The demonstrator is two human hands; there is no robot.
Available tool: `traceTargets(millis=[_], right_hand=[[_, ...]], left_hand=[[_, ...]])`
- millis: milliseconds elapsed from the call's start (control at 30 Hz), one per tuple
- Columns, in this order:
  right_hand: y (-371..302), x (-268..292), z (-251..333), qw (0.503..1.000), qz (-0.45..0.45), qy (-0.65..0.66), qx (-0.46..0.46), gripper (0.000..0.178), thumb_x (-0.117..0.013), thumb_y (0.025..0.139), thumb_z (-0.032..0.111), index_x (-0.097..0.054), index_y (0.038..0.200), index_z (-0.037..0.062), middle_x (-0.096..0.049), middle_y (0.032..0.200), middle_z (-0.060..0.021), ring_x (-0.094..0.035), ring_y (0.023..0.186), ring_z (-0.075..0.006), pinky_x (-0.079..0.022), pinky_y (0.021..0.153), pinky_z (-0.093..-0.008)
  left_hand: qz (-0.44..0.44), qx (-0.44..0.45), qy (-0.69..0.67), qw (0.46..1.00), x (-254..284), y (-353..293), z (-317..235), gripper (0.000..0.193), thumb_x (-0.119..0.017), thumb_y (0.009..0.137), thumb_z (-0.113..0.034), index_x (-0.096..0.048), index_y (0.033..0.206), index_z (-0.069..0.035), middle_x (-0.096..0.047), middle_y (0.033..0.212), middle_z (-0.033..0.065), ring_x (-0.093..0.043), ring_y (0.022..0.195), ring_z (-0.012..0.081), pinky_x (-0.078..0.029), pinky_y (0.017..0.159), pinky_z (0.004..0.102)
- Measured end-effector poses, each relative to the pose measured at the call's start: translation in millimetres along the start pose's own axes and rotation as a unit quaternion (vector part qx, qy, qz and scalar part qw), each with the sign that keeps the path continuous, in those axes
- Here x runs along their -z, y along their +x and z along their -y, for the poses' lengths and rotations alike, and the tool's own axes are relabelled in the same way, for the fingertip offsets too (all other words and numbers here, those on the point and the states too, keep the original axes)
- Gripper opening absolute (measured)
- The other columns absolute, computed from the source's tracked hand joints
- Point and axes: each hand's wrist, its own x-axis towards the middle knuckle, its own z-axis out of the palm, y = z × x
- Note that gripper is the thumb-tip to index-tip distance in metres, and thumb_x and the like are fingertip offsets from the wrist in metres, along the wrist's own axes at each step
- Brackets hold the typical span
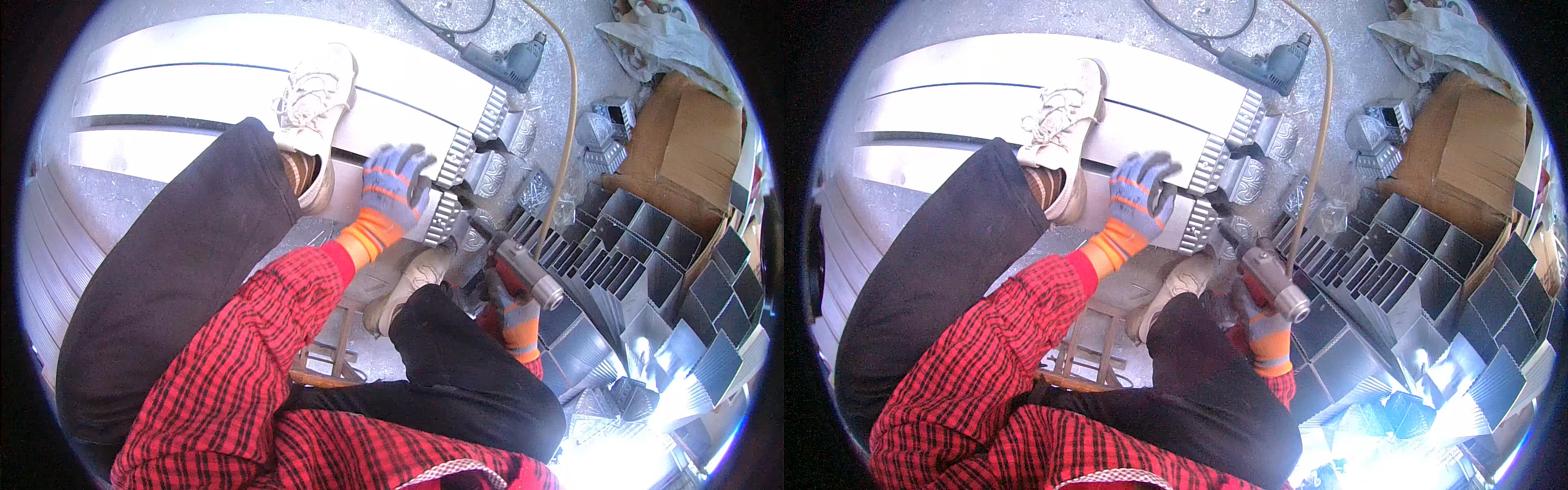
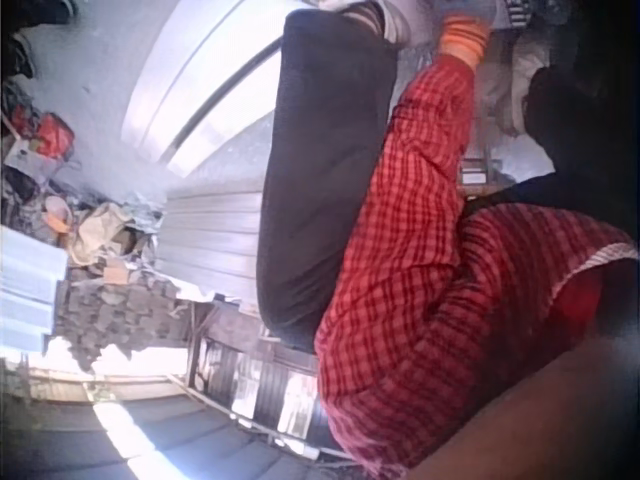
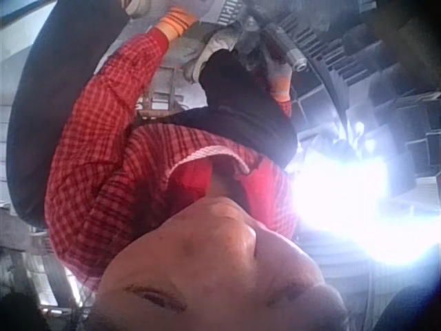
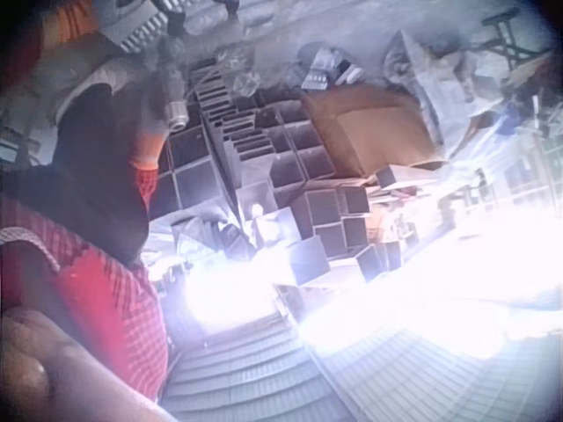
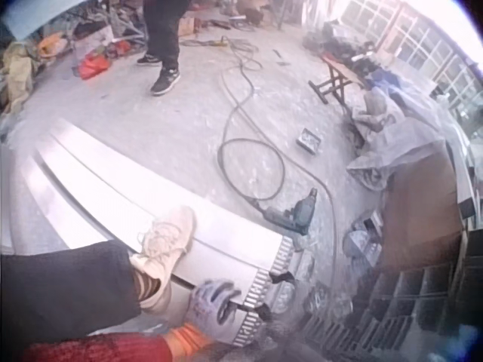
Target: The person sits on the floor and uses a pneumatic rivet gun to fasten decorative metal end caps onto long aluminum extrusions. They handle the pieces by hand, aligning them before fastening, and then stack the finished units.
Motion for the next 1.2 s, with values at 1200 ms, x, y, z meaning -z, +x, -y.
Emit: traceTargets(millis=[1200], right_hand=[[3,-38,26,0.983,0.108,-0.092,0.112,0.054,-0.069,0.079,0.007,-0.047,0.128,0.0043,-0.057,0.117,-0.0117,-0.059,0.103,-0.0232,-0.048,0.088,-0.033]], left_hand=[[0.068,-0.014,0.185,0.98,-26,-9,38,0.075,-0.059,0.077,-0.045,-0.037,0.142,-0.015,-0.03,0.149,0.0137,-0.024,0.139,0.0315,-0.012,0.113,0.0527]])
